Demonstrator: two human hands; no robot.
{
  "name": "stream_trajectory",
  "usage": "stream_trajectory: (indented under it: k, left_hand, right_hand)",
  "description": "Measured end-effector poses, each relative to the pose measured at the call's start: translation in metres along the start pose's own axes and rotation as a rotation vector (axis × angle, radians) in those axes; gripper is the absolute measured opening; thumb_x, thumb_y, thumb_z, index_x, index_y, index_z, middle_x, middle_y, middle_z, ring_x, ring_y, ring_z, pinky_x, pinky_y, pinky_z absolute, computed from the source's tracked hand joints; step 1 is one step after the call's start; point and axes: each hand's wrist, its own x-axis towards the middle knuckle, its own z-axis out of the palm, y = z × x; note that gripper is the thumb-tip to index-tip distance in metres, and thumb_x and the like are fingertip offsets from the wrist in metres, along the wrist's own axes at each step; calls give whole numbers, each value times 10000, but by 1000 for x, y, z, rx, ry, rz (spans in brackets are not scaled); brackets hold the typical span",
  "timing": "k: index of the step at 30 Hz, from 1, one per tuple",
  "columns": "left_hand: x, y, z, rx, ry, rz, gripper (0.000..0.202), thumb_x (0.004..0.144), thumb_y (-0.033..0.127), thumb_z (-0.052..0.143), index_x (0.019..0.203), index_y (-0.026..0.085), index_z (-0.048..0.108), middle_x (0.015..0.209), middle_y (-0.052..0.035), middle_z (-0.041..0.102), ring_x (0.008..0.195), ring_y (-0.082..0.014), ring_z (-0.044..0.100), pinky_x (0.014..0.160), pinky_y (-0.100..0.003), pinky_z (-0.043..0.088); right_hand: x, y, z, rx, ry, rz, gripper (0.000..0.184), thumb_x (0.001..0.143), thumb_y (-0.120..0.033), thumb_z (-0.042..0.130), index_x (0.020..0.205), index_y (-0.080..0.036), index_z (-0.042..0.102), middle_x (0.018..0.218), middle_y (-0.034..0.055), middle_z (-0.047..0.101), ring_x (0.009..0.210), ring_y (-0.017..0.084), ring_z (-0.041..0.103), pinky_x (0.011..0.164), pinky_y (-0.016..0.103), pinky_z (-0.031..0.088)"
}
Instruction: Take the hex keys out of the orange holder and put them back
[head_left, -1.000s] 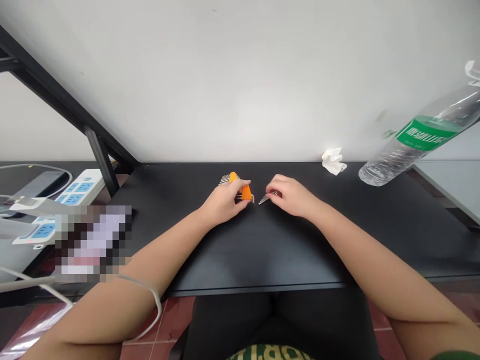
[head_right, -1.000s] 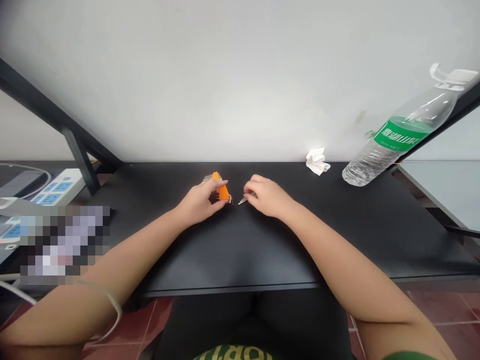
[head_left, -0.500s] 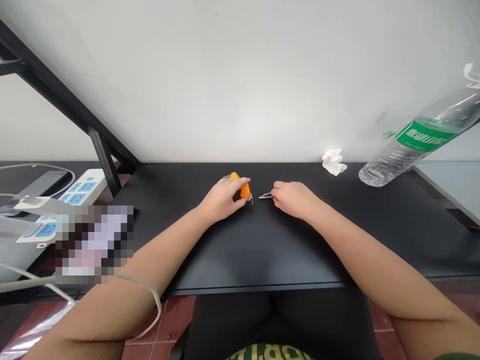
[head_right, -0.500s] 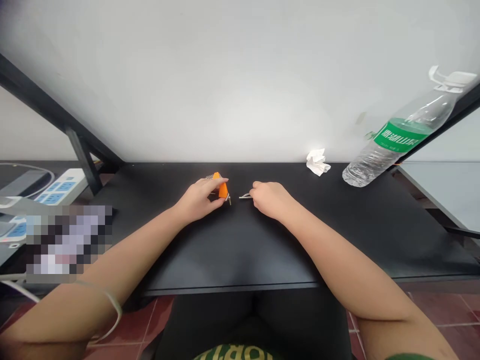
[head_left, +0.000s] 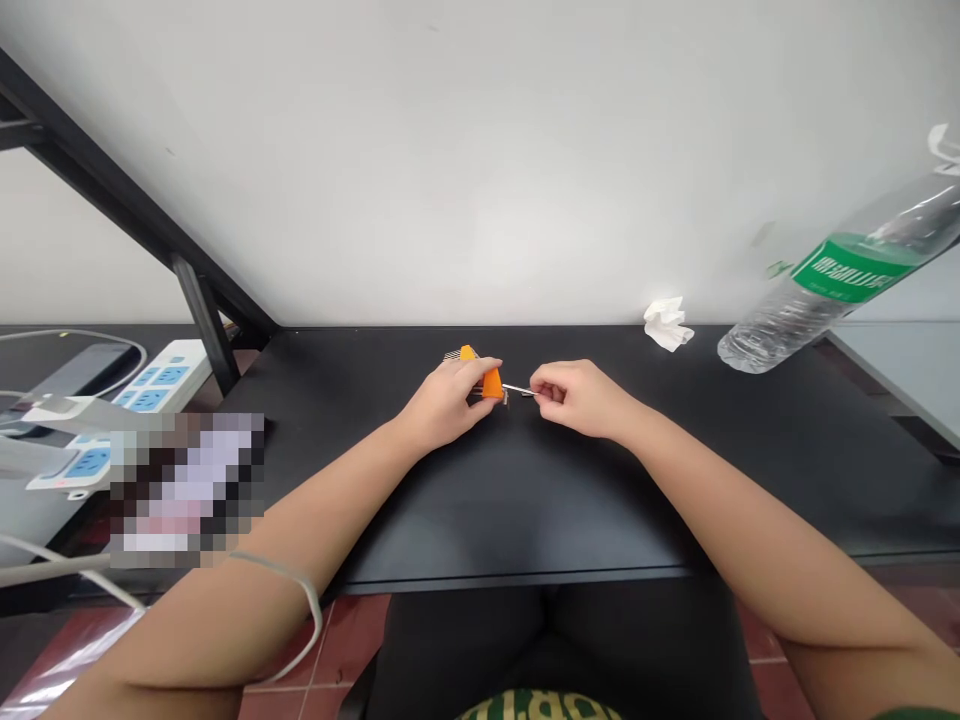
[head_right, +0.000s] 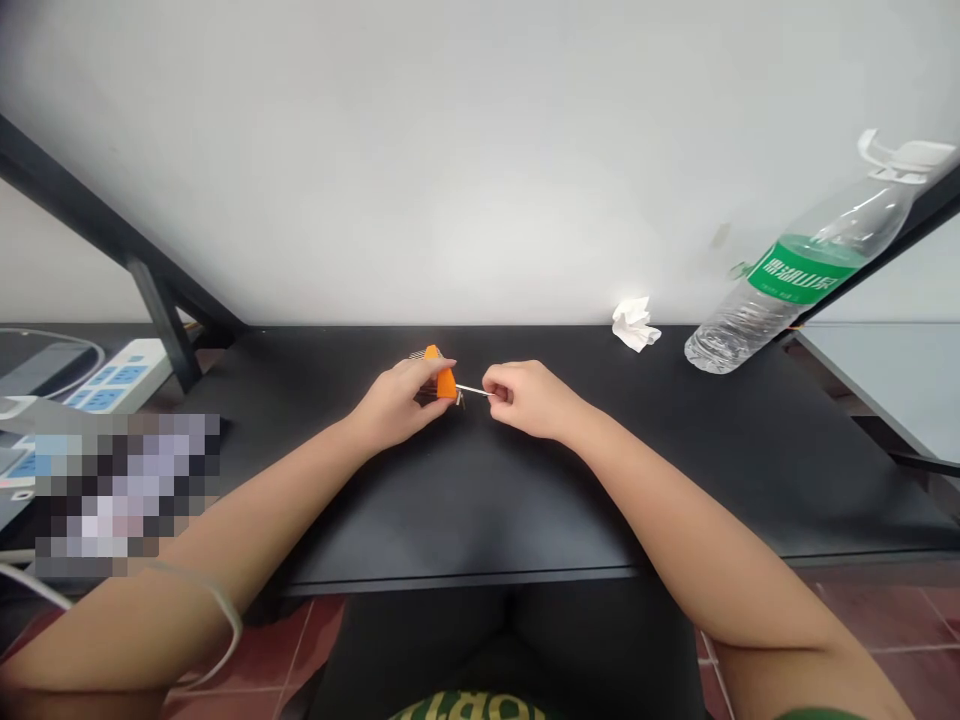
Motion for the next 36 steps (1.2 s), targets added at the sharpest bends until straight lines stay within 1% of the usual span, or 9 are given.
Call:
stream_trajectory:
  k: [2,5,8,11,16,19,22,29,36]
  left_hand:
    - [0,0,0,-6,-2,27,436,933,316,655,1355,226,590,1130,-79,741,1008,-230,713,955,-431,597]
    - [0,1,0,-16,7,47,424,943,324,647,1349,218,591,1129,-87,740,1041,-236,708,949,-427,601]
    - [0,2,-1,-19,22,34,418,941,318,646,1344,219,594,1113,-85,739,1028,-231,713,941,-416,605]
    - [-1,1,-1,0,28,42,412,944,320,641,1339,213,593,1093,-86,740,1012,-233,715,940,-418,603]
    - [0,0,0,50,52,137,390,961,328,626,1325,194,587,1062,-95,749,1013,-248,707,957,-439,582]
    - [0,-1,2,70,65,180,399,957,309,631,1334,191,573,981,-81,744,933,-238,709,936,-440,577]
    - [0,-1,3,74,73,202,418,958,307,639,1350,187,557,936,-71,731,881,-230,703,908,-437,578]
    - [-2,2,4,36,70,162,427,959,312,646,1361,208,548,1006,-77,736,921,-223,703,908,-421,589]
    - [-1,6,5,-11,45,171,412,968,324,639,1359,225,554,994,-70,742,921,-219,706,901,-434,599]
  right_hand:
    - [0,-2,0,91,-8,41,50,831,-155,599,820,-201,617,730,-32,603,635,108,539,639,240,430]
    - [-2,-6,-2,219,-36,153,34,856,-221,610,842,-205,636,716,-27,619,597,112,570,613,245,463]
    - [-4,-8,-2,336,-68,257,61,856,-270,626,858,-210,636,722,-18,631,550,119,597,537,238,489]
    - [-4,-7,-2,412,-70,311,76,841,-279,649,868,-209,641,735,-9,636,532,121,605,471,226,498]
    - [-1,-6,-3,514,-85,354,62,828,-252,667,838,-197,639,714,-7,641,510,110,591,431,213,495]
    - [-1,-7,-6,565,-103,377,64,833,-251,669,832,-191,647,681,-8,645,501,108,585,428,212,497]
    - [-1,-10,-8,566,-105,400,57,824,-241,676,821,-188,655,666,-10,645,498,105,579,427,207,496]
    - [-2,-15,-16,533,-101,431,51,811,-238,689,811,-187,680,656,-9,636,499,105,579,434,210,502]
    - [-2,-16,-12,572,-112,425,55,808,-234,689,810,-179,687,585,-15,616,475,112,574,447,219,508]
